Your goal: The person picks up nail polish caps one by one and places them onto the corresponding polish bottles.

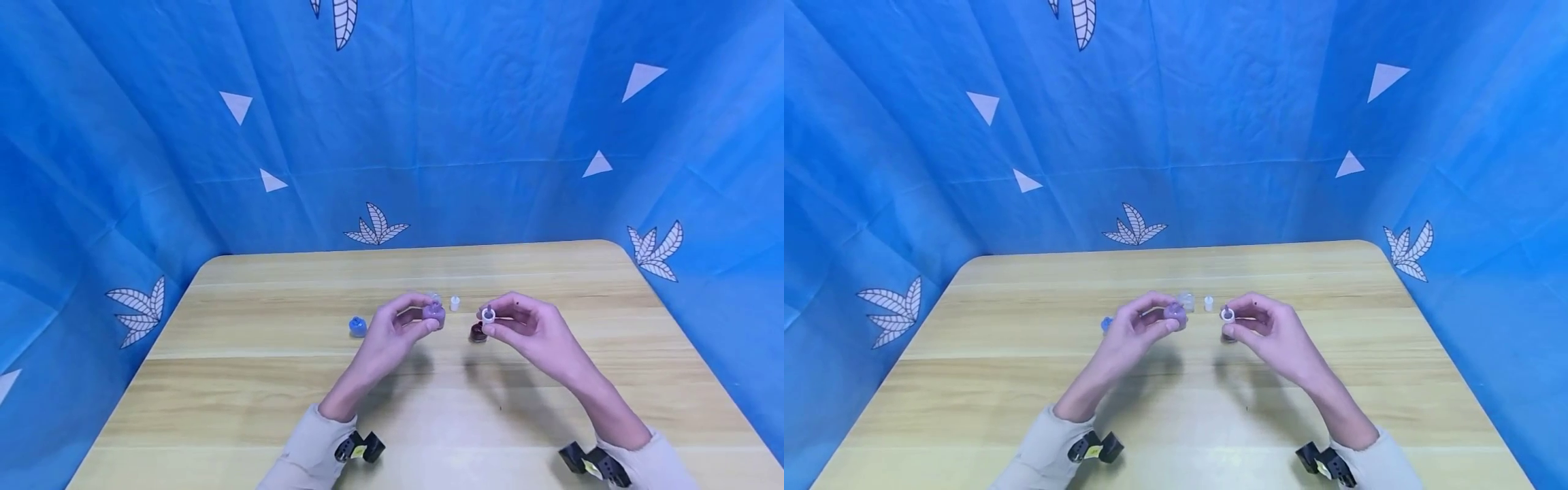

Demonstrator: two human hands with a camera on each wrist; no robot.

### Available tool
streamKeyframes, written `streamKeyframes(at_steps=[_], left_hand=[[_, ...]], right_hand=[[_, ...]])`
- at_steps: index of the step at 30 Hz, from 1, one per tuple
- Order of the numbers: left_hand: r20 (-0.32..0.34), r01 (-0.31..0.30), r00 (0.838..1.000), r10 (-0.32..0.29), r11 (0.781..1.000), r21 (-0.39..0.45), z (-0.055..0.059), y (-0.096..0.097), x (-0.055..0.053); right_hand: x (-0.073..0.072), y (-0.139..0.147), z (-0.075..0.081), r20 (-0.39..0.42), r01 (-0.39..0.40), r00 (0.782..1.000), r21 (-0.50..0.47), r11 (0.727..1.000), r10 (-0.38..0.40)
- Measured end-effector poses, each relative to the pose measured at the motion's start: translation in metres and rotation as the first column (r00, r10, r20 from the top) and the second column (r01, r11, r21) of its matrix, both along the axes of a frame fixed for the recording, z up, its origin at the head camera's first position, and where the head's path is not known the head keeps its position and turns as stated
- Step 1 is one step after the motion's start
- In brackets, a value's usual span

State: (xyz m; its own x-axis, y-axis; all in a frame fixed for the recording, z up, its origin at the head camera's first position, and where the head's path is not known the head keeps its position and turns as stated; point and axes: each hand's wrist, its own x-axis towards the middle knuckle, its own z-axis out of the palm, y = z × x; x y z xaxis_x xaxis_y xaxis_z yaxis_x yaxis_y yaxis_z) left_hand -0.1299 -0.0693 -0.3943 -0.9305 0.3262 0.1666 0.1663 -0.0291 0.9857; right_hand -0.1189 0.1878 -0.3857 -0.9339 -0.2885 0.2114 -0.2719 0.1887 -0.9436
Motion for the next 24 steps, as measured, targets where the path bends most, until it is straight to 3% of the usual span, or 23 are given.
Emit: streamKeyframes(at_steps=[11, 18, 24], left_hand=[[-0.078, -0.013, 0.997, 0.019, 0.997, 0.08, 0.016, 0.005, -0.013], [-0.086, 0.013, 0.996, 0.0, 0.989, 0.147, 0.02, 0.003, -0.02], [-0.124, 0.008, 0.992, 0.017, 0.98, 0.201, 0.023, 0.001, -0.027]], right_hand=[[-0.012, 0.005, 0.019, -0.044, 0.023, 0.999, 0.021, 1.0, -0.022], [-0.014, 0.007, 0.025, -0.041, 0.035, 0.999, 0.014, 0.999, -0.034], [-0.016, 0.006, 0.028, -0.09, 0.057, 0.994, -0.019, 0.998, -0.059]])
